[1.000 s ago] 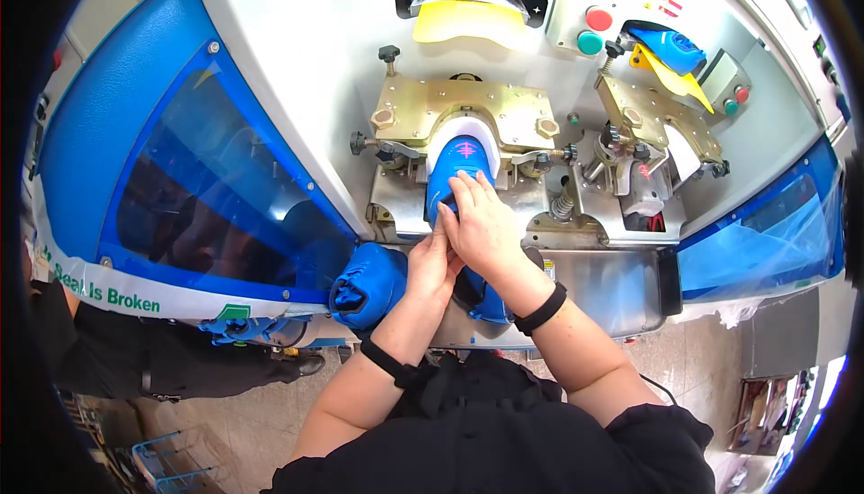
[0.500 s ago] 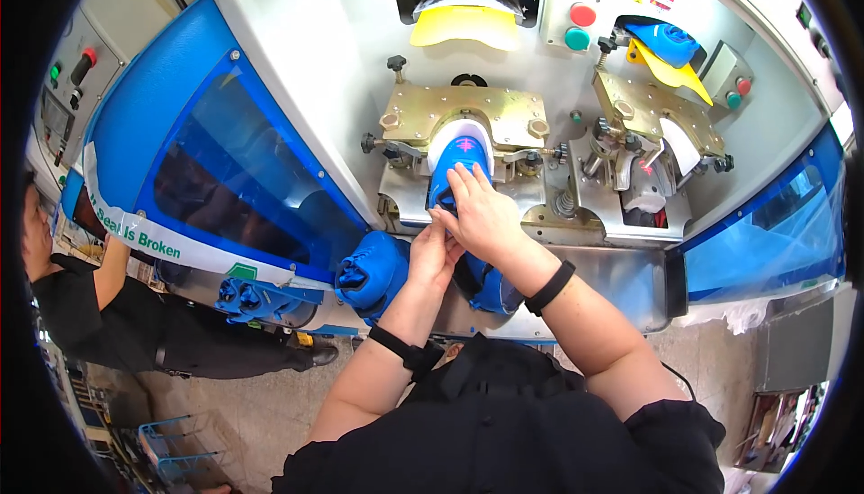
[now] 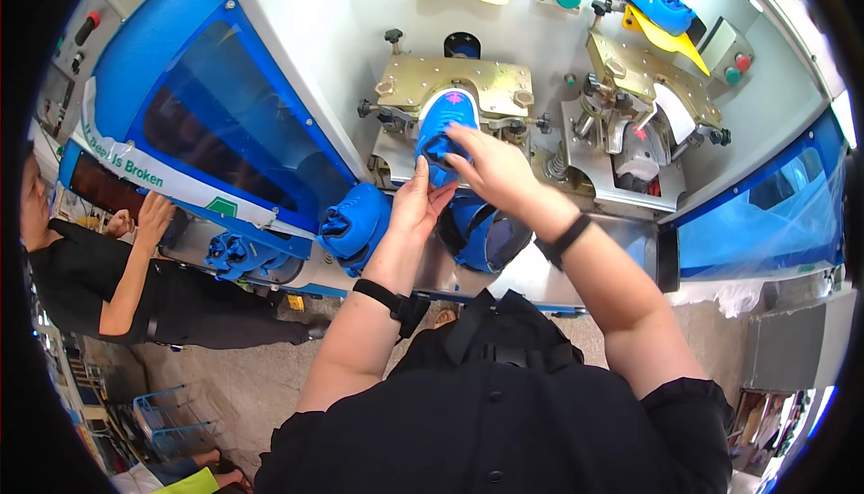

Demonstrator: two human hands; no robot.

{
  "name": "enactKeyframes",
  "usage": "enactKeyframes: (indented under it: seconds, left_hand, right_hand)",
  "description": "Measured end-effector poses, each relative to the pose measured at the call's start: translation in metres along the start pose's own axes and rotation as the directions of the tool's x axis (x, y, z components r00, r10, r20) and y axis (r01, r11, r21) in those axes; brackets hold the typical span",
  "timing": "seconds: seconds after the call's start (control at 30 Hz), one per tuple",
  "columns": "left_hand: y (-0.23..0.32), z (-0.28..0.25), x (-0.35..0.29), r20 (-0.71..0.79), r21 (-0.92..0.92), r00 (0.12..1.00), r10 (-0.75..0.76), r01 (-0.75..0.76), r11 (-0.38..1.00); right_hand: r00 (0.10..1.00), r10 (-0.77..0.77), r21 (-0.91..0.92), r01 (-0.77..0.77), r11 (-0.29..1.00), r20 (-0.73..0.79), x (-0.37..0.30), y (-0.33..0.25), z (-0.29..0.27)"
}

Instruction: Operating a shoe-shaping machine to process blue shoe uppers and uppers-on-lasts.

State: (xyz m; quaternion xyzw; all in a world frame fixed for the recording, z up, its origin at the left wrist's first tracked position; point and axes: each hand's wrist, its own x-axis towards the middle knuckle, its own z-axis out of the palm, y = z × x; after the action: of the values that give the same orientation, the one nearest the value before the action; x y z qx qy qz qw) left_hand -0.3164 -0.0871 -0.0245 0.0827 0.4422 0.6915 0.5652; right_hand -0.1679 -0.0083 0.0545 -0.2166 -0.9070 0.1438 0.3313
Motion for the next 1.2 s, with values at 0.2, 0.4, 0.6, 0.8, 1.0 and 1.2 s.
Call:
enactKeyframes:
  seconds: [0.2,0.4,0.6,0.8,1.0,1.2]
  left_hand:
    - [-0.016,-0.04,-0.03,-0.073,0.059,0.991,-0.113,0.117,0.991]
    - [-0.067,-0.041,-0.049,-0.051,0.245,0.968,-0.244,0.249,0.937]
    - [-0.025,-0.023,-0.114,0.144,0.797,0.911,-0.386,0.125,0.592]
    - [0.008,0.033,-0.162,0.718,-0.072,0.696,0.018,0.048,0.996]
    - [0.072,0.043,-0.184,0.47,-0.381,0.829,0.304,-0.12,0.917]
    - [0.072,0.05,-0.192,0.476,-0.319,0.816,0.328,-0.187,0.929]
  right_hand:
    - [0.903,0.389,0.037,-0.402,0.915,0.181,-0.126,-0.021,0.031]
    - [0.648,0.549,0.31,-0.749,0.586,0.527,-0.183,0.044,0.087]
    - [0.627,0.568,0.566,-0.763,0.312,0.533,-0.162,-0.045,-0.069]
    - [0.861,0.188,0.871,-0.489,0.049,0.472,-0.127,-0.081,-0.091]
    - [0.947,-0.034,0.597,0.228,0.769,-0.318,-0.079,-0.104,-0.098]
    - [0.805,-0.593,0.072,0.593,0.802,-0.028,-0.044,-0.1,-0.113]
